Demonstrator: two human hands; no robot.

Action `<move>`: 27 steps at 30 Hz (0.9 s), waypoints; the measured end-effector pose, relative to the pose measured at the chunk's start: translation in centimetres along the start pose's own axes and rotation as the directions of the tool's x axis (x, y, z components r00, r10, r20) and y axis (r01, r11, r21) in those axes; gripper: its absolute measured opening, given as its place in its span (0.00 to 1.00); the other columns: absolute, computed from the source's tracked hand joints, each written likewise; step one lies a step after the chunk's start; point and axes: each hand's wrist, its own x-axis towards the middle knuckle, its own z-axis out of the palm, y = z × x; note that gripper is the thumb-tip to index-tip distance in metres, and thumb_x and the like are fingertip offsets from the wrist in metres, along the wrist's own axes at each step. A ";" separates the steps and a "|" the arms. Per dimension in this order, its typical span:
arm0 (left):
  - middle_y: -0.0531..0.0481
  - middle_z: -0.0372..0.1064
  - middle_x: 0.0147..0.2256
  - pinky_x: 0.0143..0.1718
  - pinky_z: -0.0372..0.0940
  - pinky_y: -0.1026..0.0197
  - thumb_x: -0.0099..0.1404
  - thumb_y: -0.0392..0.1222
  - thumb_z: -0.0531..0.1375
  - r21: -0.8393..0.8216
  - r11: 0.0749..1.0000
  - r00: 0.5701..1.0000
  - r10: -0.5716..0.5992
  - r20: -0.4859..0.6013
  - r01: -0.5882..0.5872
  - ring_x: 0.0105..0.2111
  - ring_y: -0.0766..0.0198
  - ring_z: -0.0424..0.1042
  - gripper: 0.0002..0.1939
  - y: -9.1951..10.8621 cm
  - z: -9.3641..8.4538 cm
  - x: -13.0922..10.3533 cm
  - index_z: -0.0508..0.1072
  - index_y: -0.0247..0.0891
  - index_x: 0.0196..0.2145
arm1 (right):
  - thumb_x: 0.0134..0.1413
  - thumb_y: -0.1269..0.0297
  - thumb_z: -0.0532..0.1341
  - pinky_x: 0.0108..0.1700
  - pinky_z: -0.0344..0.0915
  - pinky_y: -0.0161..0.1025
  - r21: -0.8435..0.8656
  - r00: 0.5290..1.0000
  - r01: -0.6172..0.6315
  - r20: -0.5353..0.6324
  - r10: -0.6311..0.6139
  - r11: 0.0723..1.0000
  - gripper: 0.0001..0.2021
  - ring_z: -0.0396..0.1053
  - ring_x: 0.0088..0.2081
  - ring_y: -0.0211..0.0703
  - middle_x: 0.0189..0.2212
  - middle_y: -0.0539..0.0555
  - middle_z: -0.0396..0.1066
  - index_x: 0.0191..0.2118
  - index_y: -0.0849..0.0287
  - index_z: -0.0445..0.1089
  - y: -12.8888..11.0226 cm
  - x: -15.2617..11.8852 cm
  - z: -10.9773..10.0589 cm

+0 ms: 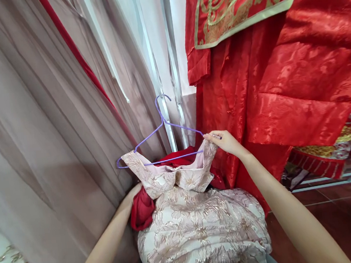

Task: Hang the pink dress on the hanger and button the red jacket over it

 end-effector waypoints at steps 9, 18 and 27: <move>0.44 0.75 0.40 0.52 0.63 0.49 0.52 0.53 0.63 0.378 0.897 0.970 0.243 0.010 -0.229 0.46 0.53 0.72 0.20 8.7 -3.7 1.0 0.72 0.36 0.37 | 0.42 0.45 0.66 0.40 0.71 0.41 0.134 0.980 0.091 -0.189 -0.065 0.987 0.20 0.73 0.37 0.45 0.34 0.53 0.76 0.35 0.56 0.72 1.4 -1.2 -0.9; 0.45 0.72 0.47 0.51 0.64 0.54 0.62 0.47 0.59 0.714 0.116 0.546 0.731 0.409 -0.690 0.47 0.57 0.71 0.19 12.2 2.1 -1.8 0.72 0.39 0.49 | 0.45 0.52 0.67 0.43 0.71 0.41 0.080 0.968 0.147 -0.218 -0.127 0.986 0.15 0.74 0.39 0.45 0.36 0.54 0.77 0.37 0.57 0.73 0.6 -1.6 0.1; 0.49 0.77 0.40 0.49 0.69 0.53 0.60 0.45 0.61 0.530 0.341 0.533 0.804 0.263 -0.776 0.40 0.58 0.76 0.10 10.9 1.2 1.1 0.79 0.41 0.37 | 0.48 0.51 0.64 0.36 0.70 0.37 -0.005 0.945 0.190 -0.270 -0.184 0.982 0.14 0.73 0.33 0.42 0.30 0.52 0.76 0.34 0.57 0.74 0.6 -1.4 0.4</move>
